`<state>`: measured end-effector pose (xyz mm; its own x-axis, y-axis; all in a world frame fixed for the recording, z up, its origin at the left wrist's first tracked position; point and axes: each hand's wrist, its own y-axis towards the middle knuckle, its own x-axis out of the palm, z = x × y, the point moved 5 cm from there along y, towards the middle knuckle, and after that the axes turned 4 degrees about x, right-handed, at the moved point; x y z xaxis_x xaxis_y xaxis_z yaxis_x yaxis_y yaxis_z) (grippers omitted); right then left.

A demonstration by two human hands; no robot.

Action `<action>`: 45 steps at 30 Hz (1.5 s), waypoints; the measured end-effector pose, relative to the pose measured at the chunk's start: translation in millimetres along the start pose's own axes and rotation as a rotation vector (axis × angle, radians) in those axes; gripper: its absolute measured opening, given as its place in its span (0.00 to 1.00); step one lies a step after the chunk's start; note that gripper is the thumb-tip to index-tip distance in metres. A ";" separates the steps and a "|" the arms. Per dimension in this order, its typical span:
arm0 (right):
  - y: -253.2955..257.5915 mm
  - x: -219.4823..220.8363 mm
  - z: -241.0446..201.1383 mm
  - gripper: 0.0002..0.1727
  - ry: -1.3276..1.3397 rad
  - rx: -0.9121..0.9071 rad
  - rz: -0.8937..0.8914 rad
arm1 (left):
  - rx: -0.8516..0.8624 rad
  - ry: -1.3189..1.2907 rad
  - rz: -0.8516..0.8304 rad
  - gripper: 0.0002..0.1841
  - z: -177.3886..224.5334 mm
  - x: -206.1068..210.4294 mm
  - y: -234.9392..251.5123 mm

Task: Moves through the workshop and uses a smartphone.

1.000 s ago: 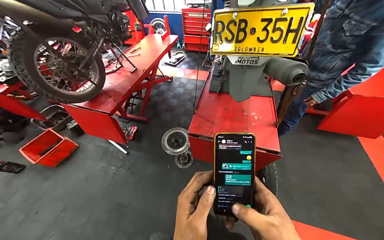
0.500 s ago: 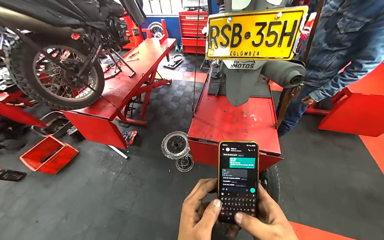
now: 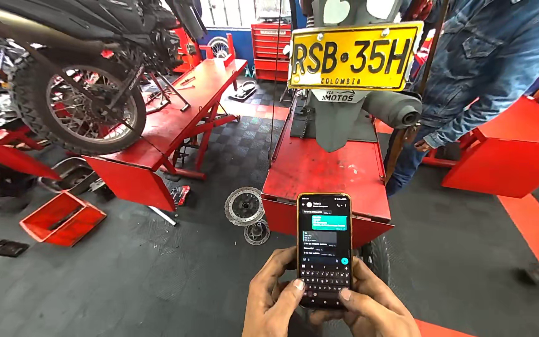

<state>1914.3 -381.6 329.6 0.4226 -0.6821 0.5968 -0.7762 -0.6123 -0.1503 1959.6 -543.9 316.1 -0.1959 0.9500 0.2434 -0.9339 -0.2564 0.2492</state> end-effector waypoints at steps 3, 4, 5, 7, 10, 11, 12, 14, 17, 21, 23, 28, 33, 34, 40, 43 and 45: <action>1.0 0.7 1.7 0.23 0.031 0.006 0.000 | 0.002 -0.007 -0.025 0.23 0.4 -2.9 -1.3; 1.1 0.7 2.6 0.22 0.031 0.004 0.003 | -0.002 -0.011 -0.036 0.23 0.6 -4.1 -1.6; 1.1 0.7 3.1 0.22 0.027 0.002 0.005 | -0.008 -0.013 -0.049 0.24 0.8 -5.2 -1.9; 0.8 1.2 3.3 0.23 0.014 0.000 0.016 | -0.016 -0.022 -0.078 0.25 1.7 -6.4 -2.8; 0.0 2.4 3.6 0.24 -0.038 -0.024 0.057 | -0.032 -0.003 -0.115 0.28 4.6 -4.2 -4.7; -0.3 2.6 3.9 0.25 -0.065 -0.041 0.078 | -0.038 0.010 -0.119 0.29 5.6 -2.9 -5.5; -0.6 3.2 4.1 0.26 -0.099 -0.053 0.107 | -0.045 0.019 -0.122 0.30 6.4 -1.5 -6.3; -2.0 5.3 3.9 0.29 -0.151 -0.064 0.155 | -0.050 0.022 -0.122 0.30 7.9 0.9 -7.9; -4.2 7.8 4.6 0.30 -0.192 -0.086 0.176 | -0.030 0.024 -0.123 0.29 10.1 2.4 -10.3; -7.1 8.7 7.0 0.29 -0.201 -0.088 0.184 | -0.034 0.037 -0.112 0.29 11.0 2.6 -14.1; -8.8 8.4 8.0 0.28 -0.197 -0.082 0.186 | -0.038 0.042 -0.105 0.29 9.8 2.7 -15.5; -13.1 9.1 9.1 0.30 -0.203 -0.069 0.228 | -0.058 0.062 -0.093 0.29 8.1 4.5 -18.3; -16.3 7.0 10.4 0.29 -0.216 -0.092 0.303 | -0.063 0.059 -0.111 0.29 7.3 9.2 -20.9; -17.2 6.6 10.9 0.29 -0.215 -0.098 0.303 | -0.062 0.054 -0.114 0.29 6.9 9.9 -21.6; -18.5 6.6 12.7 0.26 -0.206 -0.111 0.339 | -0.056 0.056 -0.116 0.29 7.2 11.7 -23.6; -17.7 7.7 14.1 0.24 -0.210 -0.103 0.360 | -0.049 0.062 -0.118 0.29 8.2 10.9 -24.3; -17.3 8.3 15.2 0.23 -0.203 -0.095 0.319 | -0.055 0.064 -0.106 0.29 8.9 8.7 -24.8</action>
<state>1938.3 -382.7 325.2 0.2298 -0.9032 0.3626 -0.9195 -0.3236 -0.2233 1983.7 -530.8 320.4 -0.1125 0.9811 0.1575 -0.9650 -0.1457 0.2180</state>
